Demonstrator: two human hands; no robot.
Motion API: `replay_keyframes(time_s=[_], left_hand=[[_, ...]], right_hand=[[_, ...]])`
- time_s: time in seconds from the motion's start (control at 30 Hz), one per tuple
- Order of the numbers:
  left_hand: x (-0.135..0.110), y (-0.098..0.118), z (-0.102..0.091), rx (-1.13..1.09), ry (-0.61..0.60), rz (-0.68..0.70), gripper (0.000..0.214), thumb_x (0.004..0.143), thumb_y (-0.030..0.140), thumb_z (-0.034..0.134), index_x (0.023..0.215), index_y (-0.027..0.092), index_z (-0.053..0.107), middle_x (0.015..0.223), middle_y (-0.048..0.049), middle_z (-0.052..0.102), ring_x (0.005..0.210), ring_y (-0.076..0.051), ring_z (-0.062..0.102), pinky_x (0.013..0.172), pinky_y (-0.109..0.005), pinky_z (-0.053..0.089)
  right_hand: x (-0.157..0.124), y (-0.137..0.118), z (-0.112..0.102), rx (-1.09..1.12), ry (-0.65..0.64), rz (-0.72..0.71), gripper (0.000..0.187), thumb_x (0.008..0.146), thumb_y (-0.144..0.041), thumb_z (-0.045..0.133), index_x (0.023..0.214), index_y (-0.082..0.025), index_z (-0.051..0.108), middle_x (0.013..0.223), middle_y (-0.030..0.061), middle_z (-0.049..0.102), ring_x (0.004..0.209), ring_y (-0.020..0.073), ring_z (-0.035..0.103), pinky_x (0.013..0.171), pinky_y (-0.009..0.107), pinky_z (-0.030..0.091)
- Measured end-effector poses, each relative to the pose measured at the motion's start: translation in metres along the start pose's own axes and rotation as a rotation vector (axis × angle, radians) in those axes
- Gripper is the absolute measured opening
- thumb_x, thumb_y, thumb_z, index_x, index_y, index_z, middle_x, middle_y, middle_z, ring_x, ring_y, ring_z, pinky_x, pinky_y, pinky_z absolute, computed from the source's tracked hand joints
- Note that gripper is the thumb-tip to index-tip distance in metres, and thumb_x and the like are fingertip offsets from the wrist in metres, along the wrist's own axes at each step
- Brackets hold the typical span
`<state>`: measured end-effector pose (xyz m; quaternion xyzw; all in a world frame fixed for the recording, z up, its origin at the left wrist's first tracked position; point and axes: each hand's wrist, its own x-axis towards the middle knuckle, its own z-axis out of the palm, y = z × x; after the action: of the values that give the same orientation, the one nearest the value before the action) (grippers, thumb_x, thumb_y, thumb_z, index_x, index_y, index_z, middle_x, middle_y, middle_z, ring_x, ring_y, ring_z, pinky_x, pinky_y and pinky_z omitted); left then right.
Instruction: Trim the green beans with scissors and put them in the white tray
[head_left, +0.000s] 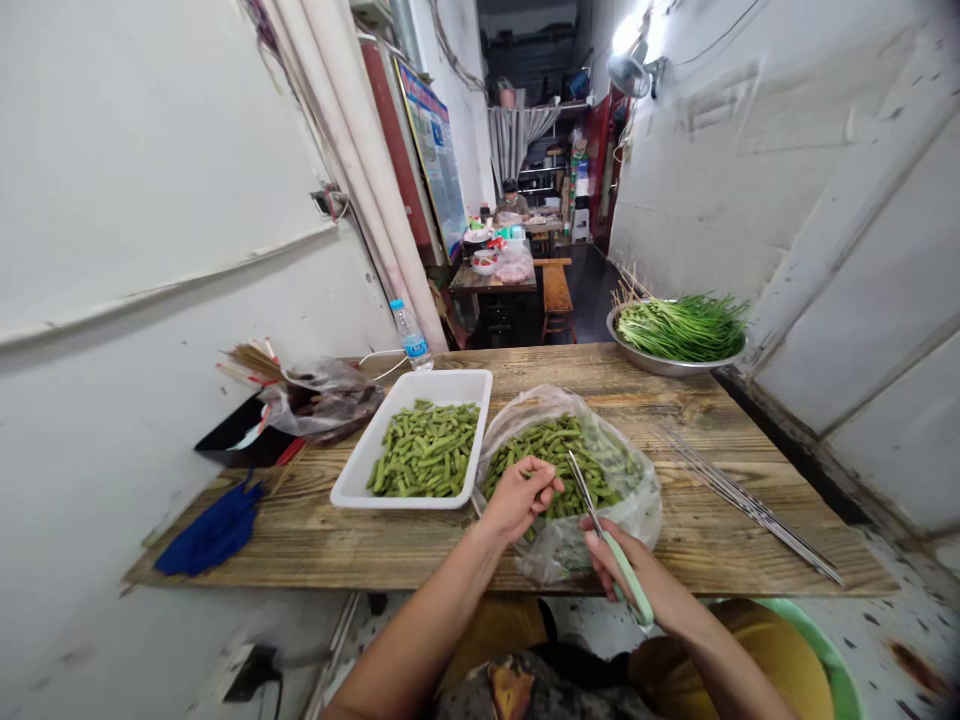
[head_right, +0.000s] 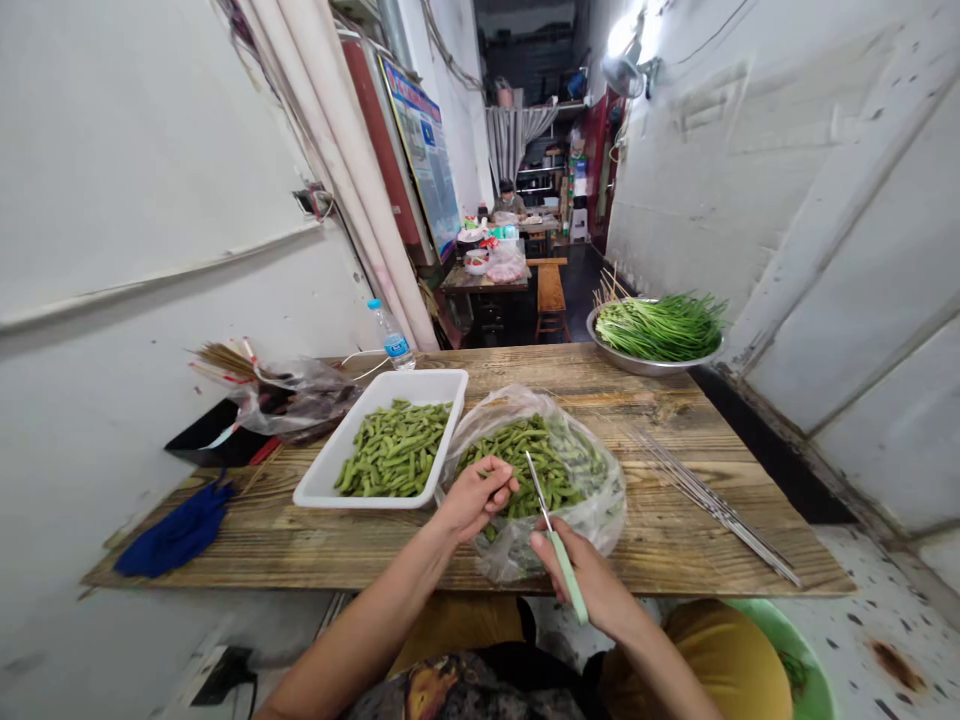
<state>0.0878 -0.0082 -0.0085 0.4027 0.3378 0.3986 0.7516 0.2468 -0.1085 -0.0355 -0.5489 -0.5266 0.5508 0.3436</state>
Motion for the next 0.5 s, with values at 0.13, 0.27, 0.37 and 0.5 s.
replay_keyframes(time_s=[0.13,0.27,0.37,0.5], left_hand=[[-0.003,-0.008,0.007,0.039,0.032,0.024,0.032,0.069,0.038,0.067,0.073,0.015,0.044,0.058,0.0006,0.06,0.038,-0.002,0.036,0.035,-0.014,0.016],[-0.008,-0.015,0.012,0.061,0.037,0.053,0.03,0.071,0.038,0.064,0.075,0.016,0.044,0.057,0.0009,0.06,0.037,-0.002,0.036,0.034,-0.014,0.018],[-0.011,-0.018,0.014,0.058,0.053,0.057,0.031,0.071,0.038,0.065,0.074,0.016,0.044,0.058,0.0004,0.061,0.037,-0.002,0.035,0.035,-0.014,0.018],[-0.006,-0.009,0.0,0.078,0.11,0.11,0.029,0.072,0.039,0.062,0.077,0.017,0.044,0.058,0.0012,0.059,0.038,-0.003,0.036,0.036,-0.015,0.018]], right_hand=[[0.001,0.0,0.002,-0.025,-0.001,-0.028,0.045,0.085,-0.055,0.042,0.109,-0.019,0.048,0.053,-0.0077,0.043,0.042,0.0084,0.042,0.04,0.019,0.037],[0.002,-0.006,0.006,-0.009,-0.01,-0.057,0.037,0.084,-0.055,0.045,0.094,-0.019,0.051,0.047,-0.009,0.04,0.037,0.007,0.039,0.036,0.017,0.035],[0.004,-0.008,0.011,0.015,0.007,0.008,0.039,0.08,-0.058,0.047,0.079,-0.019,0.049,0.042,-0.0097,0.038,0.03,0.006,0.035,0.03,0.016,0.031],[0.004,-0.005,0.011,0.072,0.066,0.105,0.048,0.073,-0.064,0.05,0.088,-0.019,0.051,0.042,-0.0104,0.038,0.027,0.0062,0.033,0.025,0.017,0.03]])
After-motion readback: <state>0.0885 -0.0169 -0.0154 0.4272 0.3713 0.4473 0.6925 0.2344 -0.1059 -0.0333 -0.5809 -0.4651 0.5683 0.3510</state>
